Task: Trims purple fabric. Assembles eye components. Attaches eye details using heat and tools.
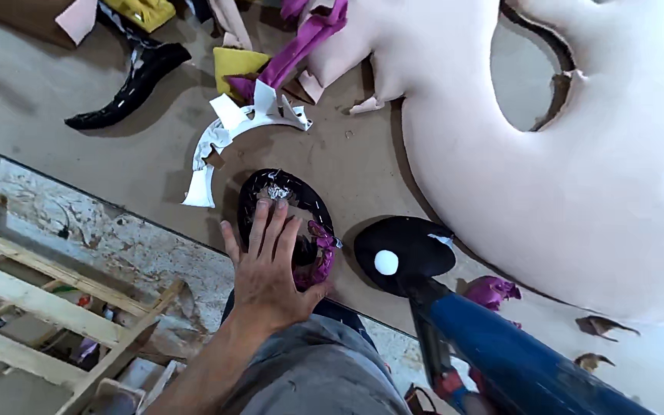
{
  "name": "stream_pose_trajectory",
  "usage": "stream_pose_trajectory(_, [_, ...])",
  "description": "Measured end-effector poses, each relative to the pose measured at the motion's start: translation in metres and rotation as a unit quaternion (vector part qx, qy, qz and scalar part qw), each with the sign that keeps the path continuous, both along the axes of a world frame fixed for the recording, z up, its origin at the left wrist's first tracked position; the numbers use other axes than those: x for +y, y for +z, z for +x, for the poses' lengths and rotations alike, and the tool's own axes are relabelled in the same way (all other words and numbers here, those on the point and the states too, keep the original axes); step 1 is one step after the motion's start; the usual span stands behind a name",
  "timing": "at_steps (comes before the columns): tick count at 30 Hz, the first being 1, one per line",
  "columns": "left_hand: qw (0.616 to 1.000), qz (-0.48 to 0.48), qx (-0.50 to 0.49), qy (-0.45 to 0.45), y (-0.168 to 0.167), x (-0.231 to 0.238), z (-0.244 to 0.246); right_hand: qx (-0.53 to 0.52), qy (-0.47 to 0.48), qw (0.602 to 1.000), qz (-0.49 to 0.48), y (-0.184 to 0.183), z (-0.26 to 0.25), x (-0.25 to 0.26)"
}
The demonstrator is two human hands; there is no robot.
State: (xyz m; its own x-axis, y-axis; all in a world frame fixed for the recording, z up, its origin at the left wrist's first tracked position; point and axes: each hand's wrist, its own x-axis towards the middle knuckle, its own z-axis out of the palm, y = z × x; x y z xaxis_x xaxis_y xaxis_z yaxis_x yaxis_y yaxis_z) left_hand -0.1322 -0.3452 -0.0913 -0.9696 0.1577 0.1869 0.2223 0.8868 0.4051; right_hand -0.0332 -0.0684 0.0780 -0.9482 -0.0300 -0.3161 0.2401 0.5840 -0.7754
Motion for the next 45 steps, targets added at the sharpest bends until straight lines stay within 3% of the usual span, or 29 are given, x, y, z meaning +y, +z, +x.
stream_pose_trajectory(7, [0.995, 0.053, 0.08, -0.005, -0.022, -0.001, 0.0, 0.008, 0.057, 0.986, 0.158, -0.029, -0.061, -0.077])
stream_pose_trajectory(13, [0.996, 0.056, 0.072, 0.007, -0.023, 0.001, 0.0, -0.045, 0.052, 0.979, 0.193, -0.03, -0.077, -0.094])
stream_pose_trajectory(33, [0.995, 0.077, 0.06, 0.006, -0.019, 0.002, 0.0, -0.056, 0.056, 0.975, 0.206, -0.029, -0.082, -0.101])
stream_pose_trajectory(37, [0.996, 0.065, 0.059, 0.007, -0.02, 0.001, 0.0, -0.093, 0.053, 0.985, 0.133, -0.021, -0.079, -0.081])
stream_pose_trajectory(45, [0.995, 0.079, 0.059, 0.012, -0.02, 0.002, 0.0, -0.102, 0.073, 0.968, 0.218, -0.029, -0.106, -0.085])
